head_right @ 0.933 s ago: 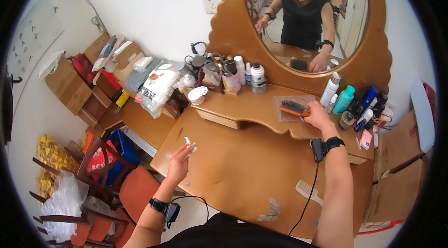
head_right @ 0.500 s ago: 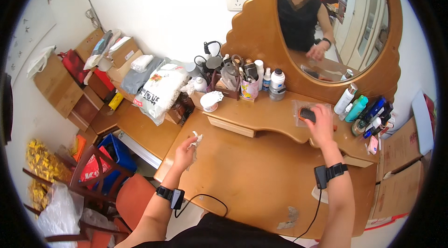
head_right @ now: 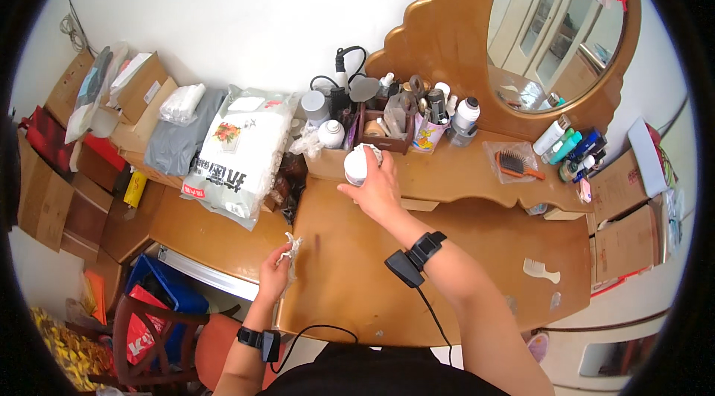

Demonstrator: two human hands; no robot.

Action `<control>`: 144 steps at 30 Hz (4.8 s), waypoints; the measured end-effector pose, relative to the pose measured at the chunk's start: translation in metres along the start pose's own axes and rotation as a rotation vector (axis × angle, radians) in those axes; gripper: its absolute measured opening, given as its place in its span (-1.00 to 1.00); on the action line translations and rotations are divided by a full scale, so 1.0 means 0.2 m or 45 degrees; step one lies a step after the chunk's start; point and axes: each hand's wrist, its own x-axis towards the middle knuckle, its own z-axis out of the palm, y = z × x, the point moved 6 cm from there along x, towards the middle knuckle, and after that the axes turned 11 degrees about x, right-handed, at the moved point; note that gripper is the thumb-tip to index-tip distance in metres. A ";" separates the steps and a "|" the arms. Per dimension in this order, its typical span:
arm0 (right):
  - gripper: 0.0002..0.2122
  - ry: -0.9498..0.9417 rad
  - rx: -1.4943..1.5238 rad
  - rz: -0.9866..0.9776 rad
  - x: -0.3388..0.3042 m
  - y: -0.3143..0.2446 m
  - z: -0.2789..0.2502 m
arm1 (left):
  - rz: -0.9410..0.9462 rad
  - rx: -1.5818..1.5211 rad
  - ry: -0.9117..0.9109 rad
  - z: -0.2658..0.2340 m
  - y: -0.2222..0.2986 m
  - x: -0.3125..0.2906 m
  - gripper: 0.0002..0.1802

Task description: Cleaning a dresser surface and then covering it with a protective plastic sheet.

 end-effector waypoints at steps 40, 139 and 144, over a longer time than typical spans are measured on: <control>-0.64 0.456 0.414 0.052 -0.84 0.76 -0.82 | 1.012 1.205 0.075 0.86 0.91 0.68 -0.62; -0.63 -0.410 -0.207 -0.201 -0.74 -0.30 1.03 | 0.323 1.200 0.403 -0.81 -1.16 0.70 -0.44; -0.66 -0.354 -0.054 -0.223 -0.77 -0.29 0.99 | 0.328 1.113 -0.128 -0.18 -0.90 0.46 -0.46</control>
